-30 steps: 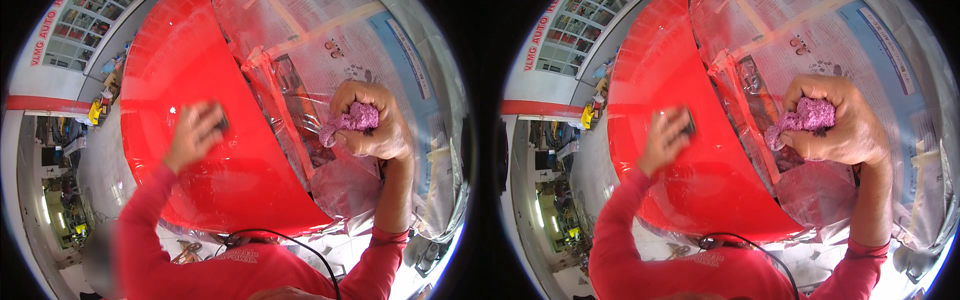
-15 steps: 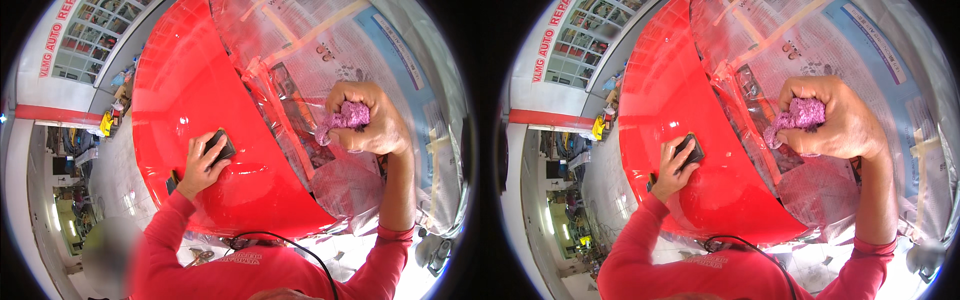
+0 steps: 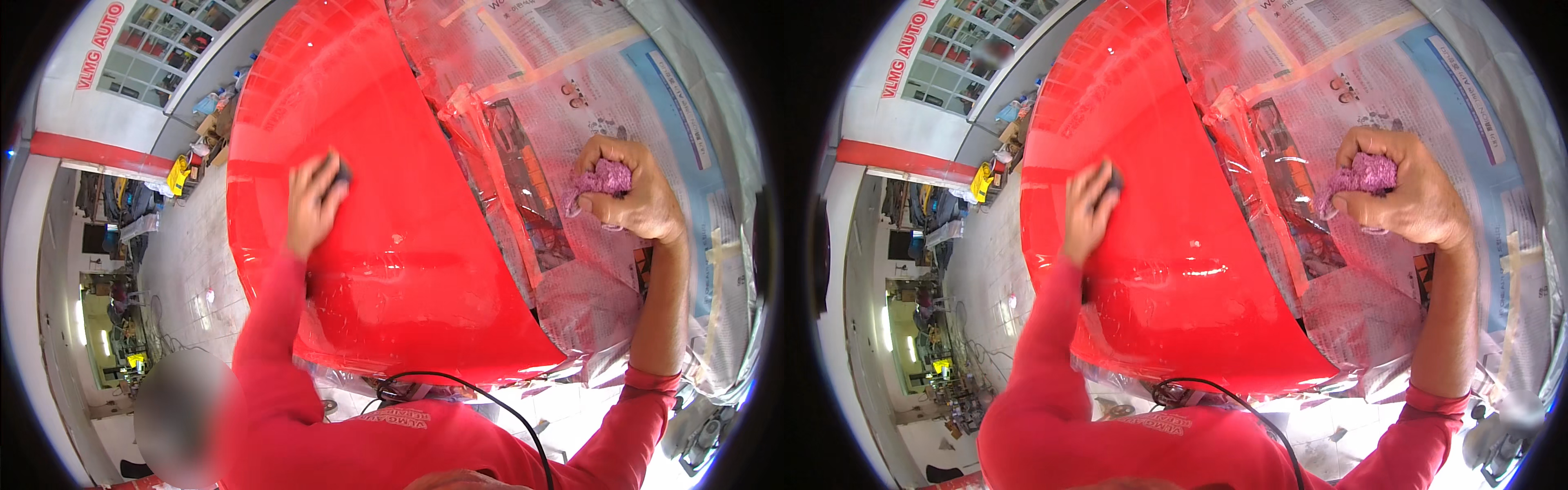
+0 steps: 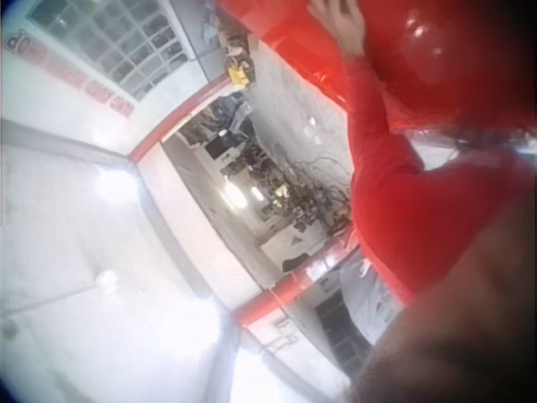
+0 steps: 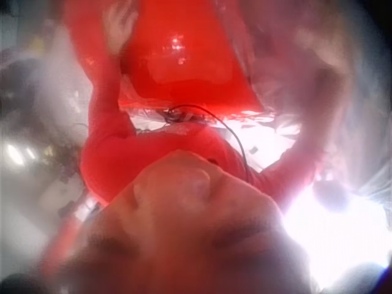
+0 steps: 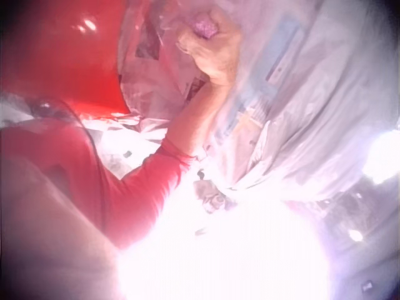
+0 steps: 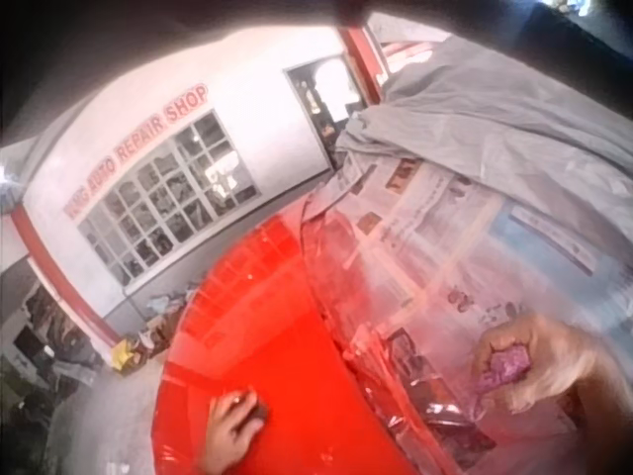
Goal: The person sands a red car hood with a sanding block and wipes the surface with a cloth. The hood is partially covered with protective plastic and newspaper. The person repeatedly dips the cloth into a bucket of water and continues sanding and wiping the hood.
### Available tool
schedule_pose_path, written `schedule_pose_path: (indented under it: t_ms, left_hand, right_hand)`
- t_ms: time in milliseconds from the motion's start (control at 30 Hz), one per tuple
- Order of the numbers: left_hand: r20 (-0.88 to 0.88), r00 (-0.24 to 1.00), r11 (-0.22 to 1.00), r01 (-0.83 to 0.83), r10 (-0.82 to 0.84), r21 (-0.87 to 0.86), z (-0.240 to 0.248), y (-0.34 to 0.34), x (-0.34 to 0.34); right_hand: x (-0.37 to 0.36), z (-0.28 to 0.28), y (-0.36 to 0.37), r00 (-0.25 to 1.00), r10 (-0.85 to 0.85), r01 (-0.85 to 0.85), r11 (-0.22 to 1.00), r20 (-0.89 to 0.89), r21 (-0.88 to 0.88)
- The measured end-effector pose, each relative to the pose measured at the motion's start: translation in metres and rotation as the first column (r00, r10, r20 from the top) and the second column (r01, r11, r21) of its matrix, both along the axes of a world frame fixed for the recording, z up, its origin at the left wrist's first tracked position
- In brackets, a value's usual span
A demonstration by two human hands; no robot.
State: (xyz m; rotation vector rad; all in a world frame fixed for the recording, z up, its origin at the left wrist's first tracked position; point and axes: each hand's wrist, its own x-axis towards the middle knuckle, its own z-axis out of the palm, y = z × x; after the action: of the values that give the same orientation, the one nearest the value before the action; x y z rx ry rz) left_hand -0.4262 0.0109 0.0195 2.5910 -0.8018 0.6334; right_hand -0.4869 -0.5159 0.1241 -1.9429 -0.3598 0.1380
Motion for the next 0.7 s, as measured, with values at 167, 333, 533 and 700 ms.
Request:
schedule_pose_path:
  t_ms: [167, 333, 533, 700]
  left_hand:
    - [-0.096, 0.994, 0.999, 0.049, -0.05, -0.013, -0.001, 0.032, -0.012]
    - [0.092, 0.865, 0.861, -0.501, 0.494, 0.089, 0.017, 0.09, 0.221]
    - [0.028, 0.999, 0.999, 0.027, -0.027, 0.021, -0.002, -0.008, 0.064]
    - [-0.133, 0.959, 0.951, 0.27, -0.251, 0.15, 0.017, -0.043, -0.023]
  right_hand:
    - [-0.006, 0.005, 0.005, 0.992, 0.078, -0.082, 0.996, 0.1, 0.042]
    - [0.005, 0.009, 0.028, 0.988, 0.153, -0.15, 0.979, 0.012, -0.138]
    - [0.001, -0.003, 0.022, 0.985, 0.122, -0.094, 0.971, 0.121, -0.218]
    - [-0.002, 0.0, 0.024, 0.988, 0.108, -0.088, 0.981, 0.108, -0.173]
